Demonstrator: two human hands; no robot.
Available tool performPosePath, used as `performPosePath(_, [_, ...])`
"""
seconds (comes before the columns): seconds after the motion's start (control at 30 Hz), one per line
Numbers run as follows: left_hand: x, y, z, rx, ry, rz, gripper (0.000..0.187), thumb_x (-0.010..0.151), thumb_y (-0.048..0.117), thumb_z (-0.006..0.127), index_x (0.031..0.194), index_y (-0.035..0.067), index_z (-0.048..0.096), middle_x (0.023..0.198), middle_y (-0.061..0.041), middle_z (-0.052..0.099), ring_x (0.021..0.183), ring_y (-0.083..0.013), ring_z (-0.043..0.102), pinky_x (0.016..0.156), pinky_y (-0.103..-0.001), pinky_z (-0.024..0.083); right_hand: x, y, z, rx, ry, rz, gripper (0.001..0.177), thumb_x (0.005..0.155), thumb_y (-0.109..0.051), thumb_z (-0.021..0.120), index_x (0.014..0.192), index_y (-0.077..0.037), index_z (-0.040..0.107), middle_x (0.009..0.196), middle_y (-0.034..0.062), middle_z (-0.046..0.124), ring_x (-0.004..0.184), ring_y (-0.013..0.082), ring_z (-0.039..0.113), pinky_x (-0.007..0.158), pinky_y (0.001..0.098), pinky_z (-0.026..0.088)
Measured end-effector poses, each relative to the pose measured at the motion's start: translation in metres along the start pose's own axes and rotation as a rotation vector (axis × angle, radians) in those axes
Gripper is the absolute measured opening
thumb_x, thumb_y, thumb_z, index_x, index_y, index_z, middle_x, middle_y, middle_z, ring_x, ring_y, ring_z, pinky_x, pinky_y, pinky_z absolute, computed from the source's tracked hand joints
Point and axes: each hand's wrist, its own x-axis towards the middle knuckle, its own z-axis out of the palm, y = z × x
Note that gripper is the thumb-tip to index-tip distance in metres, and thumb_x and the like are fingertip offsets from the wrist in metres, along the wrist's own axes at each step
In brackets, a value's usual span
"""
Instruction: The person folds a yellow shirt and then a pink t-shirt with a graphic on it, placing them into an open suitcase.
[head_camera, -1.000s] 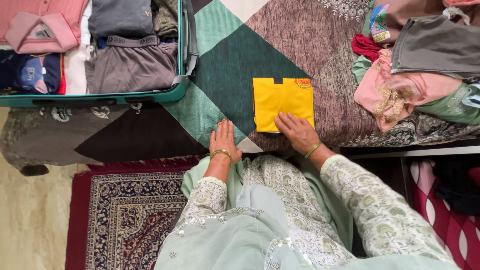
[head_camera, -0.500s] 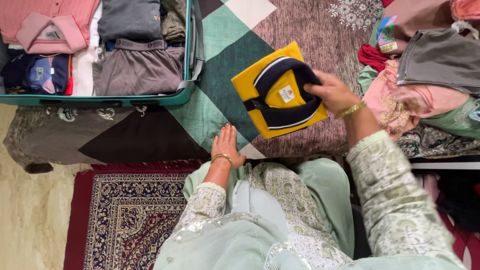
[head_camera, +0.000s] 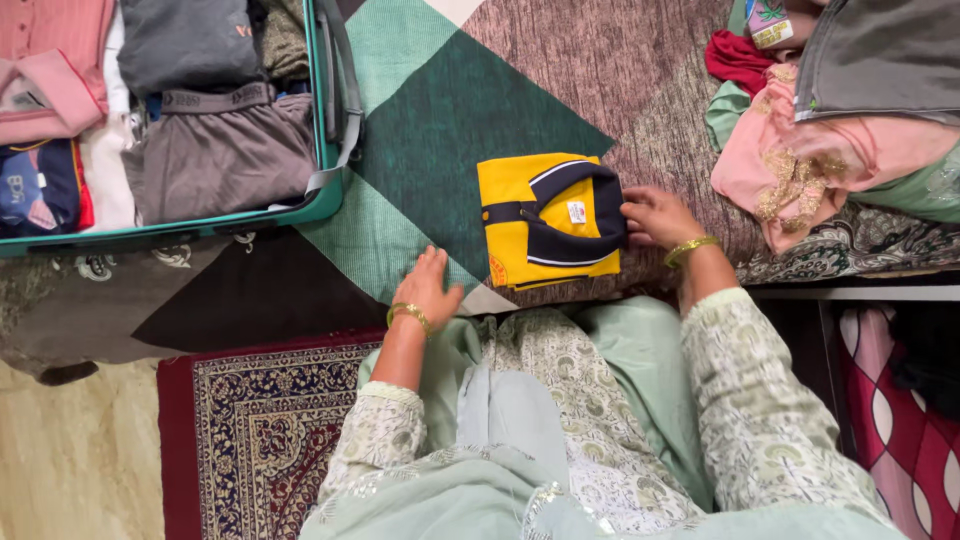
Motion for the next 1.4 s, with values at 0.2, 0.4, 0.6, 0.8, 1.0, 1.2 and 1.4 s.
performPosePath(0.2, [0.062, 0.095, 0.017, -0.155, 0.803, 0.386, 0.061, 0.103, 0.029, 0.055, 0.158, 0.007, 0.040, 0.165, -0.015, 0.039, 0.154, -0.0321, 0.037, 0.126, -0.050, 0.029, -0.022, -0.019, 0.073, -0.575, 0.566, -1.146, 0.046, 0.107, -0.018, 0.049, 0.151, -0.005, 0.053, 0.155, 0.0184, 0.055, 0.147, 0.0402, 0.048, 0.124, 0.0521, 0.037])
performPosePath(0.4, [0.089, 0.108, 0.026, 0.106, 0.604, 0.304, 0.067, 0.096, 0.040, 0.057, 0.154, 0.009, 0.043, 0.163, -0.011, 0.037, 0.153, -0.0302, 0.026, 0.123, -0.058, 0.018, -0.004, -0.005, 0.127, -1.021, 0.481, -0.880, 0.071, 0.102, -0.060, 0.046, 0.153, -0.010, 0.049, 0.161, 0.0099, 0.043, 0.151, 0.0349, 0.033, 0.117, 0.0668, 0.016])
performPosePath(0.6, [0.094, 0.098, 0.039, 0.071, 0.621, 0.300, 0.065, 0.098, 0.041, 0.056, 0.155, 0.011, 0.043, 0.165, -0.008, 0.036, 0.155, -0.0297, 0.027, 0.123, -0.057, 0.021, 0.004, 0.002, 0.125, -1.032, 0.530, -0.891, 0.074, 0.103, -0.064, 0.040, 0.154, -0.012, 0.049, 0.162, 0.0103, 0.044, 0.150, 0.0311, 0.035, 0.116, 0.0677, 0.015])
performPosePath(0.8, [0.116, 0.061, 0.060, -0.542, 0.749, 0.376, 0.061, 0.106, 0.020, 0.051, 0.162, 0.004, 0.035, 0.169, -0.027, 0.024, 0.156, -0.0396, 0.027, 0.125, -0.047, 0.030, 0.003, 0.042, 0.064, -0.349, 0.520, -0.880, 0.049, 0.117, -0.036, 0.038, 0.158, -0.011, 0.043, 0.160, 0.0117, 0.049, 0.146, 0.0269, 0.051, 0.118, 0.0465, 0.042])
performPosePath(1.0, [0.089, 0.053, 0.048, -1.044, 0.353, -0.193, 0.072, 0.086, 0.040, 0.075, 0.145, 0.005, 0.053, 0.139, -0.016, 0.064, 0.123, -0.0225, 0.066, 0.099, -0.034, 0.055, 0.000, 0.091, 0.028, 0.472, 0.306, -0.277, 0.054, 0.107, -0.044, 0.043, 0.149, -0.009, 0.043, 0.144, 0.0116, 0.053, 0.128, 0.0248, 0.054, 0.099, 0.0408, 0.049])
performPosePath(1.2, [0.077, 0.082, -0.008, -1.253, -0.053, -0.388, 0.058, 0.082, 0.046, 0.079, 0.124, 0.006, 0.069, 0.115, -0.006, 0.070, 0.099, -0.0163, 0.064, 0.076, -0.035, 0.050, -0.008, 0.084, 0.041, 0.453, 0.235, -0.183, 0.054, 0.103, -0.044, 0.047, 0.147, -0.013, 0.044, 0.148, 0.0087, 0.052, 0.134, 0.0220, 0.051, 0.098, 0.0413, 0.046])
performPosePath(1.4, [0.102, 0.086, 0.012, -1.432, 0.066, -0.027, 0.050, 0.074, 0.027, 0.087, 0.115, 0.004, 0.068, 0.105, -0.008, 0.076, 0.094, -0.0214, 0.074, 0.080, -0.039, 0.059, -0.013, 0.083, 0.023, 0.504, 0.101, -0.160, 0.055, 0.101, -0.043, 0.054, 0.146, -0.012, 0.046, 0.148, 0.0056, 0.055, 0.133, 0.0188, 0.051, 0.099, 0.0395, 0.045])
